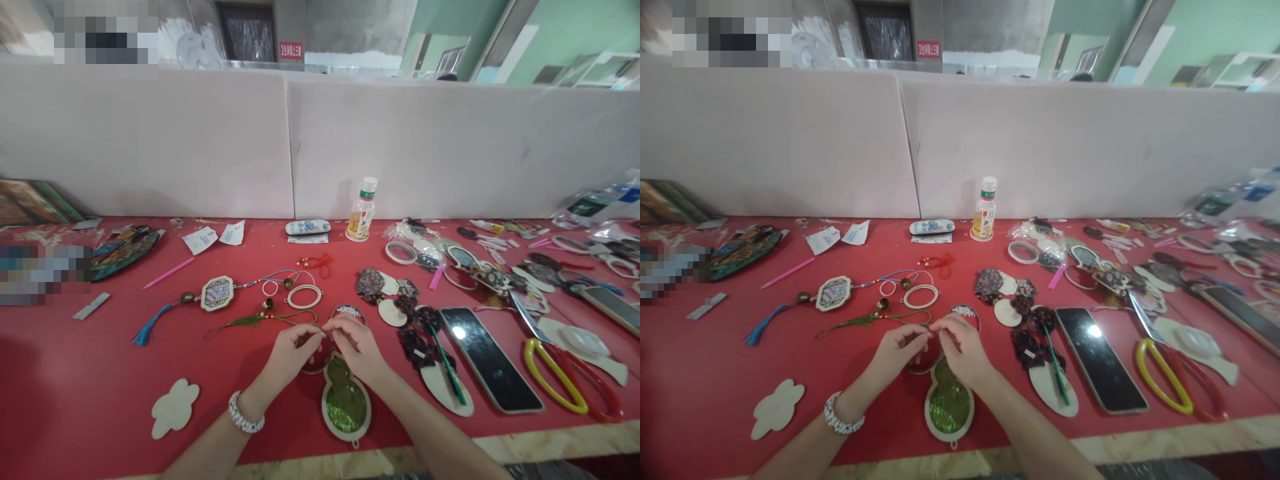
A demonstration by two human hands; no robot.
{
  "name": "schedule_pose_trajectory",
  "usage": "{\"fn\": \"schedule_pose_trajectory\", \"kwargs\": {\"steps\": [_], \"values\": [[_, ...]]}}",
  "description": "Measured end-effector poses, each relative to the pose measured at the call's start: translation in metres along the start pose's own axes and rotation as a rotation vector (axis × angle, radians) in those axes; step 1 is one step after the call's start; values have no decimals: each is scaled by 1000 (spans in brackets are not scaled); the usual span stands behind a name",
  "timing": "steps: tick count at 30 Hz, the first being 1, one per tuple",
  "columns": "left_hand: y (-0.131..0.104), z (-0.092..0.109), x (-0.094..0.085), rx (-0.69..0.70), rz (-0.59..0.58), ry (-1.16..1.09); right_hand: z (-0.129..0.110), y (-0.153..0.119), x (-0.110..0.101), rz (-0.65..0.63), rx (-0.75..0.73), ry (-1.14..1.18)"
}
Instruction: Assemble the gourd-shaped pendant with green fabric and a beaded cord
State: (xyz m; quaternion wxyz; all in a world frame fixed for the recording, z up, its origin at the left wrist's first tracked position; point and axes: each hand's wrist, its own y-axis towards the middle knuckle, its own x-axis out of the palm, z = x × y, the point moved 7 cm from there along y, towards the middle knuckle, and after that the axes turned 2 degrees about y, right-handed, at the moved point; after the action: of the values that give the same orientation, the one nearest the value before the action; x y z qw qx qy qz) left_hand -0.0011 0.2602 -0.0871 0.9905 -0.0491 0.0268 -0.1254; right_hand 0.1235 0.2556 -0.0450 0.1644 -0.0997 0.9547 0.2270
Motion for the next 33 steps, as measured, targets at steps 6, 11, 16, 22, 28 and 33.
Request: {"fn": "schedule_pose_trajectory", "kwargs": {"steps": [6,11,16,22,28,33], "values": [[-1,3,2,16,-1,19,-5,0,-1,32,-14,-61],[-3,6,3,27,-8,57,-3,0,-1,50,0,-69],[-4,8,3,47,-17,61,1,-1,0,52,28,-87],[-4,8,2,57,3,99,3,1,-1,62,48,-93],[-2,5,-1,28,32,51,-2,-2,1,32,25,-14],[-1,2,-2,7,34,17,0,-2,-2,56,31,-10]]}}
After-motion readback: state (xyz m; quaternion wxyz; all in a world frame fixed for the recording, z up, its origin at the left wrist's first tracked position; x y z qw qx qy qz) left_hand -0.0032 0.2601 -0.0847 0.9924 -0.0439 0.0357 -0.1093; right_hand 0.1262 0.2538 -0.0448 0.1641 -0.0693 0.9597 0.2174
